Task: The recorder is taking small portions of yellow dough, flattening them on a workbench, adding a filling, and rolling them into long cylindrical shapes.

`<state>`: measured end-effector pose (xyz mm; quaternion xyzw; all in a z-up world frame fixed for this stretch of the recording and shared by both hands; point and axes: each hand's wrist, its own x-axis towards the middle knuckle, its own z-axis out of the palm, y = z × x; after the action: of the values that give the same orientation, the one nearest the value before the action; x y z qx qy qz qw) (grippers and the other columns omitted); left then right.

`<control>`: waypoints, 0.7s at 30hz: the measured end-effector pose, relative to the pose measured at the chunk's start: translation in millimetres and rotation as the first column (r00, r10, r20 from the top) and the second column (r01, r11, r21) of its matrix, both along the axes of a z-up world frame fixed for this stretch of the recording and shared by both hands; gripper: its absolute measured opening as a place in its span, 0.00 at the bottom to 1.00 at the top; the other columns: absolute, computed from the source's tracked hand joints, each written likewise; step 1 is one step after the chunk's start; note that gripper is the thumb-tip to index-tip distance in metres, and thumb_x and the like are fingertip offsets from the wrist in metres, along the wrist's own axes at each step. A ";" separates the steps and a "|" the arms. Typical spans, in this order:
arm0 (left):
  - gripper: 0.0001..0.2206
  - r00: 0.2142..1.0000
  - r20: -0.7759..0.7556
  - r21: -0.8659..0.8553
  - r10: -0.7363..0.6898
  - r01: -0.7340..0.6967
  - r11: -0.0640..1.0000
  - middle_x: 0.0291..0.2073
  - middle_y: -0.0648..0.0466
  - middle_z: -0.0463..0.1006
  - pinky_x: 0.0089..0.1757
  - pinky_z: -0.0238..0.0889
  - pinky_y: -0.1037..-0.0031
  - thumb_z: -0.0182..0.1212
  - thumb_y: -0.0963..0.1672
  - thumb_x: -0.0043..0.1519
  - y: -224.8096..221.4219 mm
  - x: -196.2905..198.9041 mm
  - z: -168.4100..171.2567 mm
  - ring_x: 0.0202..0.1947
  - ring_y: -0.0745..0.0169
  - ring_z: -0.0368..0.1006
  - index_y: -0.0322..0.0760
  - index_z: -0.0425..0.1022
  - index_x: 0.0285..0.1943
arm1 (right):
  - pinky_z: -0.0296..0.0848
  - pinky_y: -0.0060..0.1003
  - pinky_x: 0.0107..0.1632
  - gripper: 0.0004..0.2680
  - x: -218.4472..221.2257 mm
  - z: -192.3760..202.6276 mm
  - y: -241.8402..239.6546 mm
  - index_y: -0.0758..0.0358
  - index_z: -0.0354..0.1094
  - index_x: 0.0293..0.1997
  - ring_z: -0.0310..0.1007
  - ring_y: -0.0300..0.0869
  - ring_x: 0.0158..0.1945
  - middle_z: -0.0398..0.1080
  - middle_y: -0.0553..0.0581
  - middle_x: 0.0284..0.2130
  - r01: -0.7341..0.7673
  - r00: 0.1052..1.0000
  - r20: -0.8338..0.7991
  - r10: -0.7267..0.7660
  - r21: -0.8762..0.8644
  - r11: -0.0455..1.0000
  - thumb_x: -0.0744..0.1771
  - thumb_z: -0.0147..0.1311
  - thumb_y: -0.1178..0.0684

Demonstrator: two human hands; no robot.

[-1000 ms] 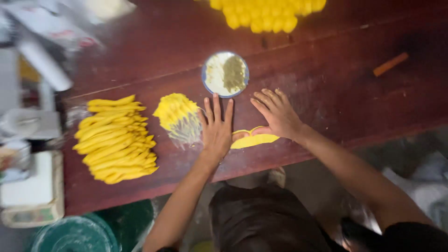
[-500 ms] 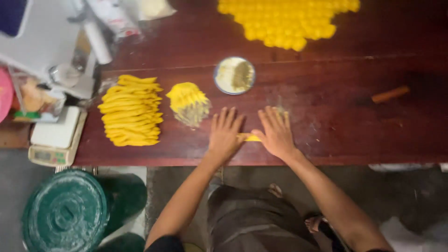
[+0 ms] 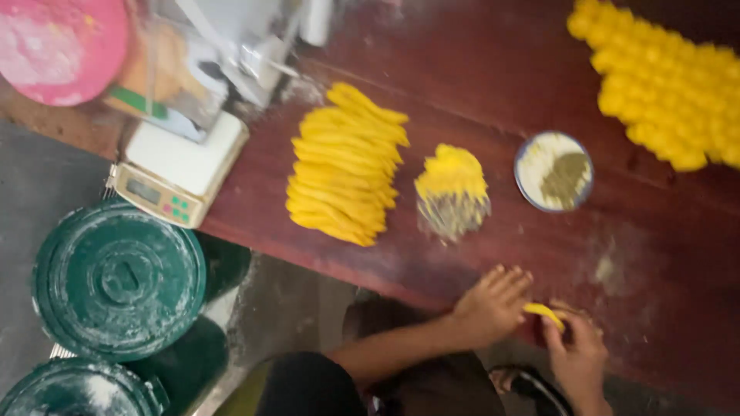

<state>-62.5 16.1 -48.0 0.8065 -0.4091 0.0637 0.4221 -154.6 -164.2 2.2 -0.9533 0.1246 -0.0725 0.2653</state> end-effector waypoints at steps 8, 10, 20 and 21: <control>0.13 0.841 -0.539 -0.370 -0.044 -0.189 0.910 0.43 0.49 0.77 0.42 0.68 0.64 0.56 0.40 0.63 91.3 124.6 103.0 0.39 0.51 0.73 0.38 0.71 0.57 | 0.69 0.35 0.45 0.10 144.8 103.9 81.3 0.75 0.71 0.54 0.70 0.45 0.40 0.75 0.63 0.44 -0.100 0.984 0.162 0.076 0.147 0.984 0.66 0.60 0.67; 0.15 0.944 -0.329 -0.361 0.041 -0.166 0.918 0.52 0.48 0.77 0.53 0.69 0.63 0.51 0.40 0.65 130.7 178.8 128.9 0.51 0.47 0.76 0.39 0.71 0.60 | 0.70 0.37 0.49 0.09 199.8 117.8 122.5 0.76 0.70 0.53 0.72 0.47 0.44 0.74 0.65 0.46 -0.180 0.953 0.275 0.129 0.169 0.969 0.67 0.59 0.67; 0.17 0.906 0.054 0.345 0.419 -0.411 0.844 0.46 0.42 0.78 0.48 0.58 0.45 0.52 0.40 0.57 262.3 290.3 89.6 0.45 0.38 0.72 0.33 0.75 0.56 | 0.63 0.50 0.59 0.08 258.9 63.5 193.2 0.65 0.71 0.45 0.73 0.51 0.49 0.75 0.56 0.46 -0.384 0.823 0.456 0.340 0.004 0.924 0.64 0.57 0.58; 0.16 0.909 0.090 0.202 0.408 -0.417 0.886 0.36 0.37 0.78 0.38 0.66 0.52 0.53 0.38 0.56 260.9 286.9 92.4 0.33 0.34 0.73 0.30 0.75 0.53 | 0.67 0.46 0.57 0.11 234.8 57.3 178.3 0.68 0.72 0.50 0.74 0.52 0.50 0.76 0.59 0.47 -0.370 0.837 0.449 0.313 0.041 0.928 0.64 0.58 0.59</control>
<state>224.4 277.0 44.5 0.9143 -0.2423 0.1251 0.2994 80.3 14.1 59.5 -0.9009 -0.1056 -0.2268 0.3548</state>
